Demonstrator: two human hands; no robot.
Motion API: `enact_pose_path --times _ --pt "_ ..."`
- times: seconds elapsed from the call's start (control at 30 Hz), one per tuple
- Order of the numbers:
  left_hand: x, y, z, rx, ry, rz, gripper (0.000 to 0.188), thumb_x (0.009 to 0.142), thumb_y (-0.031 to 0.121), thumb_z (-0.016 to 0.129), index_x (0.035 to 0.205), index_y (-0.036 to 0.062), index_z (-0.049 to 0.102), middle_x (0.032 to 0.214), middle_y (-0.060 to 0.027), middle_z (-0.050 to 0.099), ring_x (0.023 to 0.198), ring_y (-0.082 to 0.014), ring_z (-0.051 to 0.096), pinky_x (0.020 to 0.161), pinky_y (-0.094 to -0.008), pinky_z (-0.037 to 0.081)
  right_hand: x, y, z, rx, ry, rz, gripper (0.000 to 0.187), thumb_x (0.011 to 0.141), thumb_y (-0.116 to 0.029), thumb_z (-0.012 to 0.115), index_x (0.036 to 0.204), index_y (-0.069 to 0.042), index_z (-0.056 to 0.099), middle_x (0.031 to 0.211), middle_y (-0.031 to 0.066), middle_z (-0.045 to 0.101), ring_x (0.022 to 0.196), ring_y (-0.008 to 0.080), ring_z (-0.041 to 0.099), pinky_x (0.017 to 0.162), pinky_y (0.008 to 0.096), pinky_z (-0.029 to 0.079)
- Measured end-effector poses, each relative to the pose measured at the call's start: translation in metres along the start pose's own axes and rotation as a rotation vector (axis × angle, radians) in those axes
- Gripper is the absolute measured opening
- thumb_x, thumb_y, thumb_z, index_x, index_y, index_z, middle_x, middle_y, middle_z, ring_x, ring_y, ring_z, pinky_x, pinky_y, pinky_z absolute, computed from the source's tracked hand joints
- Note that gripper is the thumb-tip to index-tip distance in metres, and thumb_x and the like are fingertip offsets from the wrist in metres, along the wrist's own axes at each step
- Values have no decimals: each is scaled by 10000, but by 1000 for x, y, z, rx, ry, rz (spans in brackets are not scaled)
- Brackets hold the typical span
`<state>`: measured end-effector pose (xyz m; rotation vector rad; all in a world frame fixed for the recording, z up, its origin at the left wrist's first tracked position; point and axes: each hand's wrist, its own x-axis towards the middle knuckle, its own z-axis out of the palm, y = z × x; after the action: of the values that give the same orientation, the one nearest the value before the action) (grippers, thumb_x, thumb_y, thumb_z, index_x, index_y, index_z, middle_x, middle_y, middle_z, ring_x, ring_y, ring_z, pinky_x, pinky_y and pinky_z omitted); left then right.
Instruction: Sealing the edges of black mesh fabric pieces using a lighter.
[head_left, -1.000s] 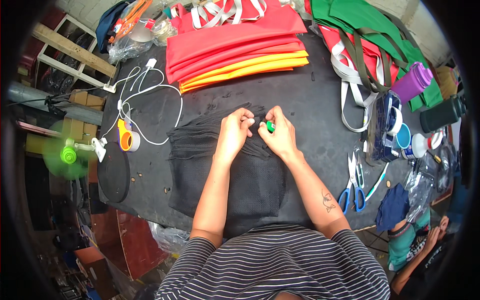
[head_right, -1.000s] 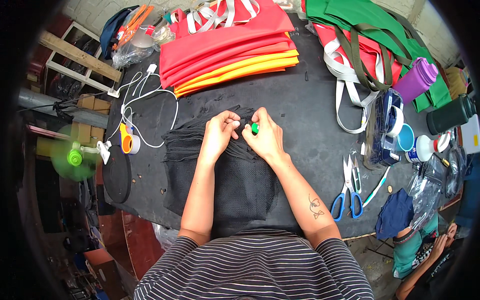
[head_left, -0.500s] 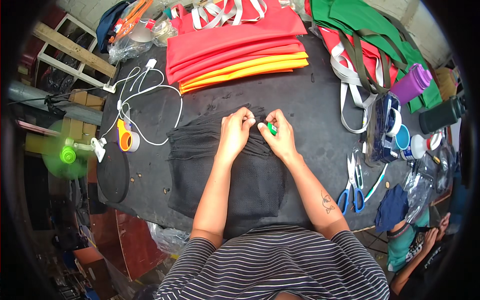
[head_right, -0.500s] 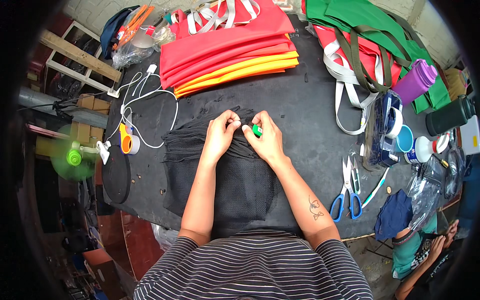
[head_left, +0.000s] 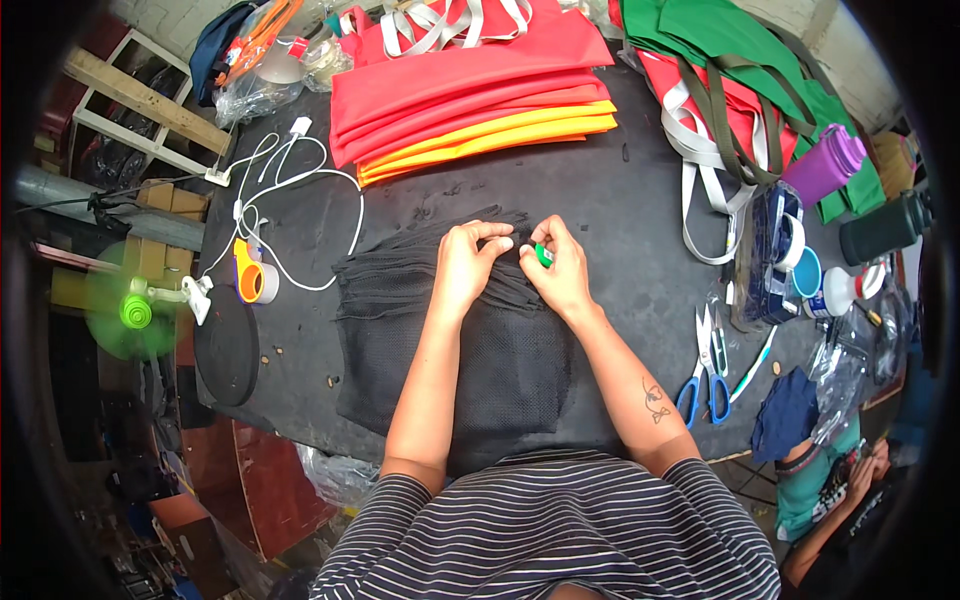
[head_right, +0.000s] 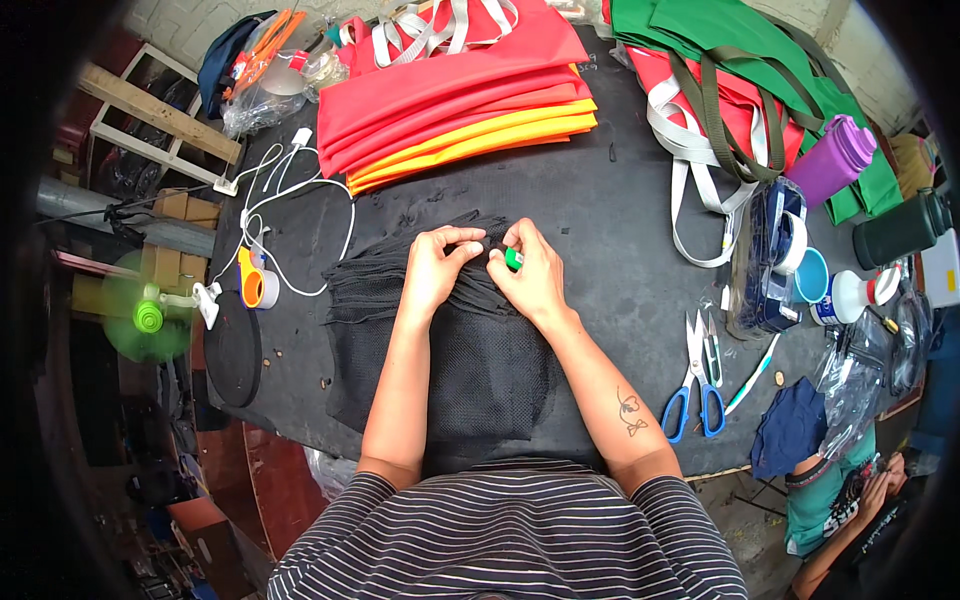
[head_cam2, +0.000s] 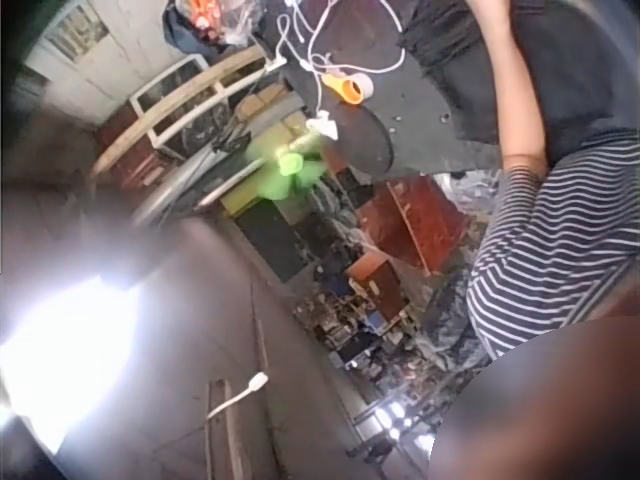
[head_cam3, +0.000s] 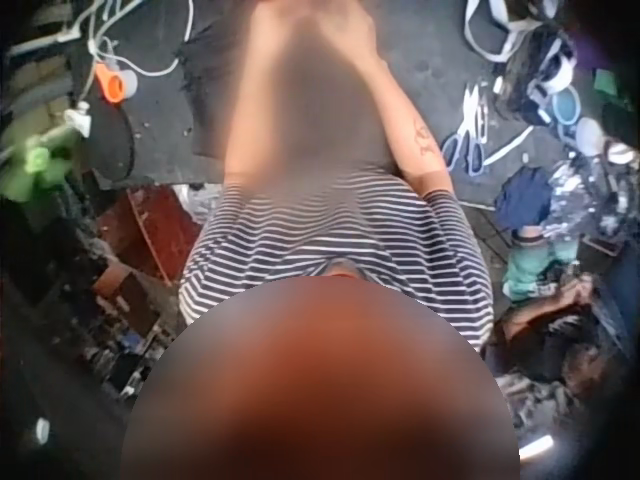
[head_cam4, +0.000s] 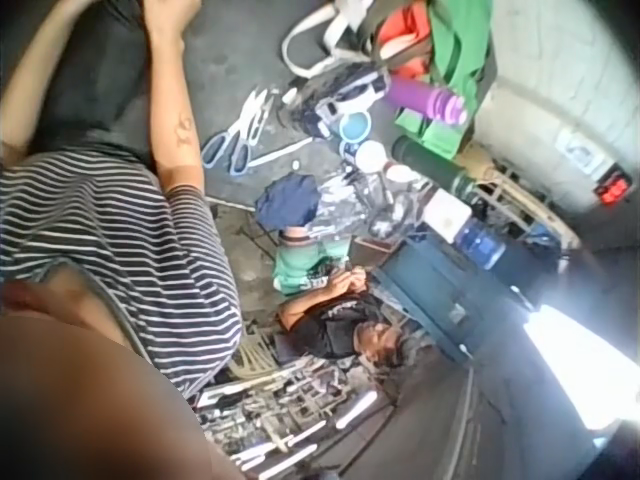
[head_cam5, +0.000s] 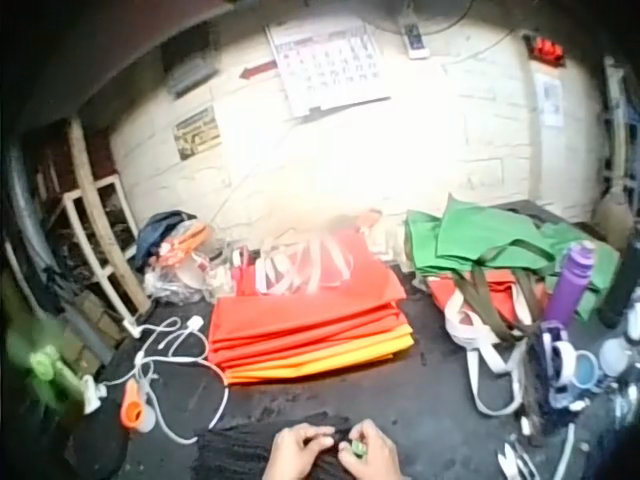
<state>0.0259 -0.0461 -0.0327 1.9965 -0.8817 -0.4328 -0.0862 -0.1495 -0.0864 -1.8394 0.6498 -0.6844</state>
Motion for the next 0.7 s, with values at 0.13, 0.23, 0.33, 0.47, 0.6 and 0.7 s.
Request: enact_pose_path --times 0.13,0.23,0.33,0.47,0.6,0.7 --pt "1 -3 0 -6 -2 -1 243 790 60 712 1026 6 735 891 -128 718 848 -184 681 800 -298 503 0 -4 -1 4 -5 6 275 763 -163 663 913 -44 466 799 130 580 709 289 604 665 400 492" --pt "1 -3 0 1 -7 9 243 788 59 714 1023 7 736 896 -131 718 859 -188 683 805 -295 502 -1 -7 -3 0 -28 15 282 766 -163 668 921 -45 464 801 132 581 711 292 606 668 396 494" --pt "1 -2 0 -11 1 11 243 785 57 716 1023 9 738 845 -119 707 809 -175 669 770 -291 496 -2 -9 -4 -7 -27 -13 285 771 -159 677 918 -44 460 802 134 581 708 292 607 661 390 495" --pt "3 -9 1 -18 12 61 225 775 58 723 994 11 742 762 -73 657 715 -137 608 681 -277 461 -4 -6 -4 46 -41 -30 293 808 -180 696 933 -38 472 794 112 579 705 236 604 650 359 494" --pt "3 -4 3 -101 -21 31 133 758 55 711 880 6 735 787 -23 629 688 -93 563 608 -234 402 -6 3 -8 300 66 -14 226 867 -150 674 954 -27 506 812 39 583 730 96 553 649 269 468" --pt "3 -8 5 -94 -8 94 110 766 68 671 849 10 713 786 -30 622 658 -95 554 589 -235 398 -2 14 -12 391 178 35 179 903 -145 647 960 -28 524 834 -1 582 726 71 523 665 240 446"
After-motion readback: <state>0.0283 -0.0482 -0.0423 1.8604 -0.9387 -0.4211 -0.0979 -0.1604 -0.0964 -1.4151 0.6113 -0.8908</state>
